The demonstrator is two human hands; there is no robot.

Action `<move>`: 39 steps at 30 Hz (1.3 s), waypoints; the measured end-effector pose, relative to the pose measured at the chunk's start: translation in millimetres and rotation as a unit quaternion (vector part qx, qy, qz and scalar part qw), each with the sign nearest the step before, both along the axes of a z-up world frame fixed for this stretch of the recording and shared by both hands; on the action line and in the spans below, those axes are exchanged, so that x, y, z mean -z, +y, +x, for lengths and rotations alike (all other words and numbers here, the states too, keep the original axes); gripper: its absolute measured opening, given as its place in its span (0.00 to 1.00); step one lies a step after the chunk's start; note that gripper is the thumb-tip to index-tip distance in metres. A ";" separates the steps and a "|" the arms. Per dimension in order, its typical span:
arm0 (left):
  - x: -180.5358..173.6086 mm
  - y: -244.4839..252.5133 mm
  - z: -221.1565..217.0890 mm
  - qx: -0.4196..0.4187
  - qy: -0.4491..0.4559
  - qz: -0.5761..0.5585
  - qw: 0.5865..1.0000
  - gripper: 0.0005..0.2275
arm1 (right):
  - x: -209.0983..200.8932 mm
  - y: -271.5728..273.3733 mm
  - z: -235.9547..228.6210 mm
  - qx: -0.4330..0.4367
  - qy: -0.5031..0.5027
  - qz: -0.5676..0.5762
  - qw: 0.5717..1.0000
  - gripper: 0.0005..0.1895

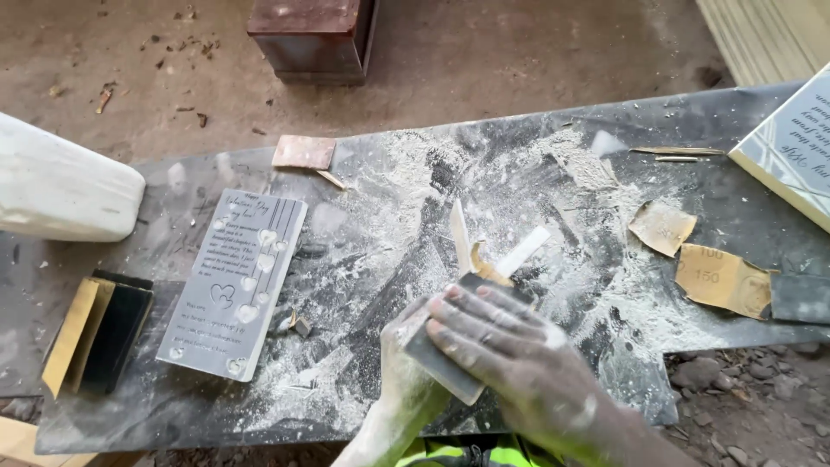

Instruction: Sanding the edges and surfaces of a stone plaque using sandpaper and a sanding block

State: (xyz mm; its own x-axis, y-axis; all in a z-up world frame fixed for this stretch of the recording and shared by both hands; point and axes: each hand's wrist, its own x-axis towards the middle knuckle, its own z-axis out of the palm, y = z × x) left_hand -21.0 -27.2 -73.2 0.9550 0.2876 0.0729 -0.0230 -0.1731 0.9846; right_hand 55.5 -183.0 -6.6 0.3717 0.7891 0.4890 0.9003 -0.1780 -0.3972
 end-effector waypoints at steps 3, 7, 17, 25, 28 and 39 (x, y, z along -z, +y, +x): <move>-9.0 -4.9 -0.4 -0.074 0.025 0.026 0.997 0.13 | 0.9 -17.1 41.1 0.014 0.145 0.075 0.986 0.10; -7.2 -4.3 -1.6 -0.063 -0.067 0.095 0.991 0.15 | -9.8 -6.6 30.3 0.078 0.064 0.056 0.993 0.14; -6.1 -4.4 2.9 -0.080 -0.056 0.149 0.984 0.14 | -27.3 -0.7 20.1 0.126 0.322 0.074 0.935 0.21; -17.9 -1.0 -1.2 -0.054 -0.039 0.138 0.988 0.17 | 5.1 -30.3 56.0 0.094 0.171 0.063 0.979 0.08; 4.5 -2.7 10.4 -0.024 0.005 0.222 0.975 0.14 | -6.8 -2.3 9.3 0.038 0.175 0.061 0.982 0.12; -35.2 -3.2 4.4 -0.046 0.005 0.133 0.990 0.17 | 10.9 -24.4 27.0 0.114 -0.003 -0.049 0.992 0.22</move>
